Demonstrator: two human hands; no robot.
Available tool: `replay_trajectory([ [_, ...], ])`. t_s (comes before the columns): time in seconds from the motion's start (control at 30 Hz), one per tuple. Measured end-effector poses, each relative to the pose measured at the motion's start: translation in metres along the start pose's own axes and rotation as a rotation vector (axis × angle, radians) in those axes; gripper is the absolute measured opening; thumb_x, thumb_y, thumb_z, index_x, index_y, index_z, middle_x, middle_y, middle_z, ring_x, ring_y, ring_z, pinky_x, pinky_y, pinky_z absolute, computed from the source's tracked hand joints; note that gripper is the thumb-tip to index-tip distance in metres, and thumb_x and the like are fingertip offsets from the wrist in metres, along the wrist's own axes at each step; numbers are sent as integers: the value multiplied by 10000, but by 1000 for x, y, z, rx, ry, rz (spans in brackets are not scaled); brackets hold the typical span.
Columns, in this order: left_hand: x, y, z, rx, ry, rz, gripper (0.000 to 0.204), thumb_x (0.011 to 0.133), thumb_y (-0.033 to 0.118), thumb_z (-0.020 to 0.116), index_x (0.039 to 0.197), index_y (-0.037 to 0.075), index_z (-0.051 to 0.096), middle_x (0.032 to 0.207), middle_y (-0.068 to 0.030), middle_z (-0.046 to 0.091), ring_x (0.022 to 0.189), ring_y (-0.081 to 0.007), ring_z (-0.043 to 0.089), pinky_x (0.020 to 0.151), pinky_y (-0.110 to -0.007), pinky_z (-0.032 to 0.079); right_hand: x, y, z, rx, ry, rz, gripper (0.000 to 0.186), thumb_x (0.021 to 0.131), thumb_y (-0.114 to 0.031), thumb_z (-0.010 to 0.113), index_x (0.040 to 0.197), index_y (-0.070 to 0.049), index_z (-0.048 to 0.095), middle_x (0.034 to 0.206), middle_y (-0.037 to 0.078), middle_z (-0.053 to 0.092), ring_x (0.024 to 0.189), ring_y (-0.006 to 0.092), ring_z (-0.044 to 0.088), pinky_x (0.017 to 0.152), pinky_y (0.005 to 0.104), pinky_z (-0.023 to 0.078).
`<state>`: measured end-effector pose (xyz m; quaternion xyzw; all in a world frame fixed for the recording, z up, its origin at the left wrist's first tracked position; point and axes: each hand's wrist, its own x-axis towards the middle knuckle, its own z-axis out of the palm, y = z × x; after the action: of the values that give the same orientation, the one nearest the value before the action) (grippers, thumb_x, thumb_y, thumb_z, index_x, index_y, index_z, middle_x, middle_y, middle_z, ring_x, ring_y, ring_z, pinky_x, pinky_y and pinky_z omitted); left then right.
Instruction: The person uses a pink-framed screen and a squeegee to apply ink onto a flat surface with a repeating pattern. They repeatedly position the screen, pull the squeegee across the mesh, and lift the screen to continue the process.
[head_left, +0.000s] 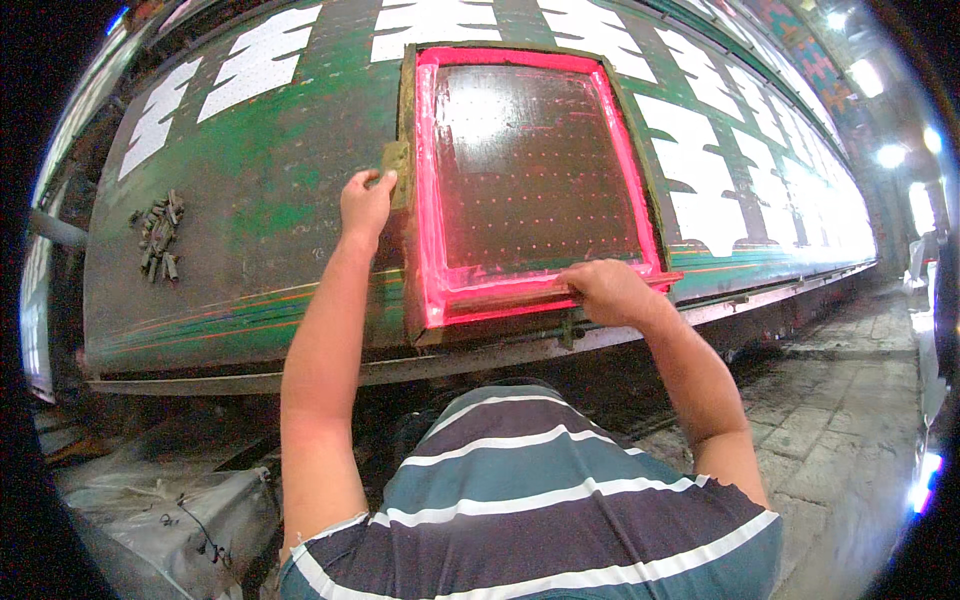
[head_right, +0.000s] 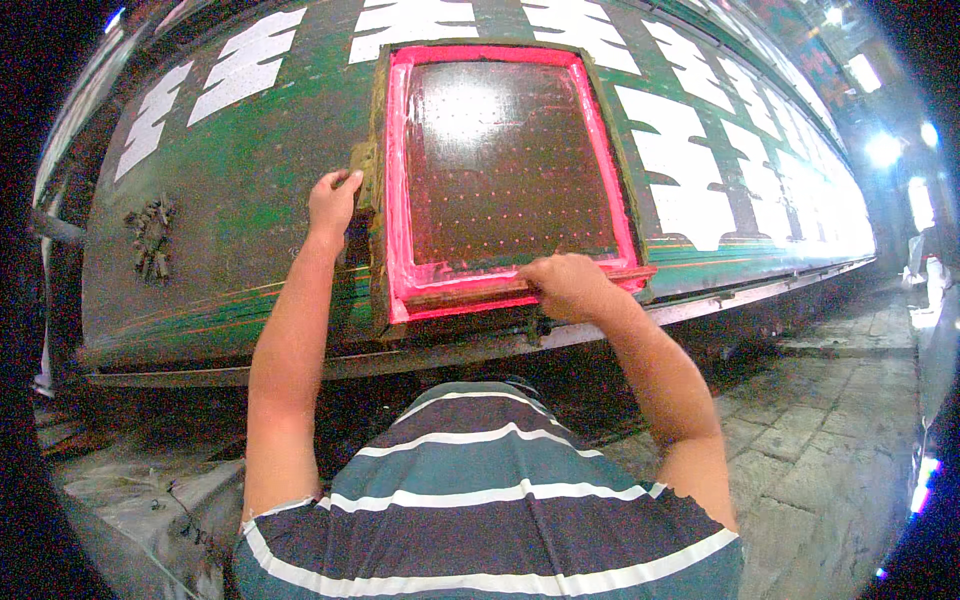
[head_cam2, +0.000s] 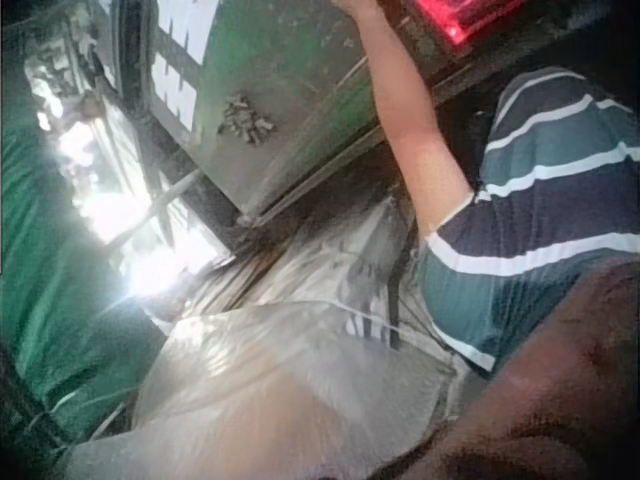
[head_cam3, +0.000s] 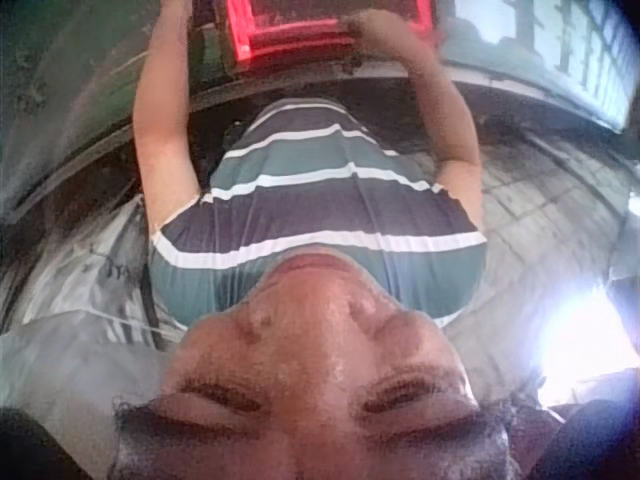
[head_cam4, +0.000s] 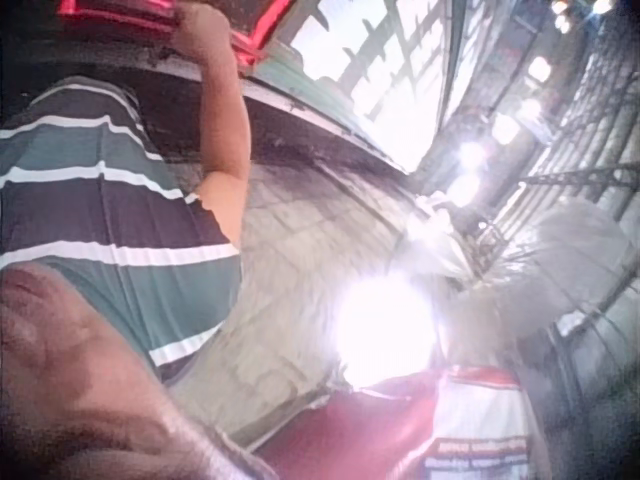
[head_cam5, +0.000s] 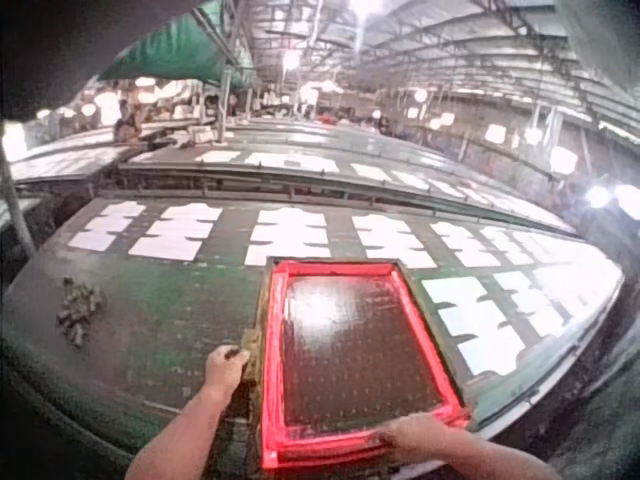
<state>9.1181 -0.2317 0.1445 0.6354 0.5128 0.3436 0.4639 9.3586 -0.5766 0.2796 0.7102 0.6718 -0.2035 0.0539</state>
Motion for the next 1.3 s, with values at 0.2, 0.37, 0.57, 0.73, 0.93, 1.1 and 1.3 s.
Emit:
replay_trajectory([
  [0.2, 59, 37, 11, 434, 39, 135, 574, 1046, 432, 700, 1409, -11, 711, 1379, -277, 753, 1294, -434, 722, 1112, -527, 555, -26, -21, 36, -48, 205, 31, 479, 853, -16, 717, 1306, -144, 804, 1172, 128, 796, 1104, 373, 770, 942, 516, 611],
  [0.37, 60, 40, 38, 605, 116, 142, 484, 1122, 377, 549, 1433, 27, 672, 1414, -260, 725, 1322, -469, 684, 1115, -587, 541, -17, -14, 55, -138, 506, -25, 512, 843, -51, 733, 1333, -180, 798, 1198, 83, 792, 1110, 324, 770, 972, 483, 600],
  [0.57, 53, 41, 42, 719, 168, 164, 462, 1136, 364, 534, 1455, 52, 652, 1445, -215, 704, 1364, -428, 631, 1155, -583, 491, 20, 7, 49, -193, 564, -45, 468, 912, -132, 702, 1369, -195, 772, 1232, 80, 777, 1124, 316, 758, 1006, 486, 579],
  [0.73, 53, 40, 41, 711, 201, 198, 465, 1115, 339, 570, 1473, 52, 644, 1421, -206, 709, 1358, -424, 626, 1152, -577, 485, 84, 43, 24, -197, 596, -71, 450, 897, -108, 706, 1338, -168, 770, 1215, 109, 762, 1110, 319, 755, 991, 496, 581],
  [0.93, 48, 39, 41, 720, 277, 267, 462, 1087, 302, 625, 1454, 23, 643, 1391, -231, 712, 1291, -440, 640, 1120, -566, 500, 183, 100, -27, -230, 687, -191, 470, 862, -90, 736, 1326, -157, 767, 1181, 138, 750, 1089, 350, 751, 968, 498, 587],
  [1.1, 46, 41, 39, 739, 276, 280, 490, 1081, 285, 638, 1470, -12, 626, 1374, -250, 708, 1270, -448, 635, 1116, -560, 495, 269, 153, -70, -304, 630, -127, 403, 906, -109, 702, 1294, -189, 773, 1114, 139, 768, 1006, 366, 779, 941, 510, 611],
  [1.3, 44, 44, 40, 706, 283, 258, 494, 1059, 247, 670, 1466, -27, 616, 1358, -257, 702, 1254, -464, 621, 1105, -561, 489, 357, 205, -113, -267, 633, -70, 453, 851, -15, 712, 1276, -159, 775, 1181, 157, 770, 1093, 371, 770, 967, 521, 593],
])
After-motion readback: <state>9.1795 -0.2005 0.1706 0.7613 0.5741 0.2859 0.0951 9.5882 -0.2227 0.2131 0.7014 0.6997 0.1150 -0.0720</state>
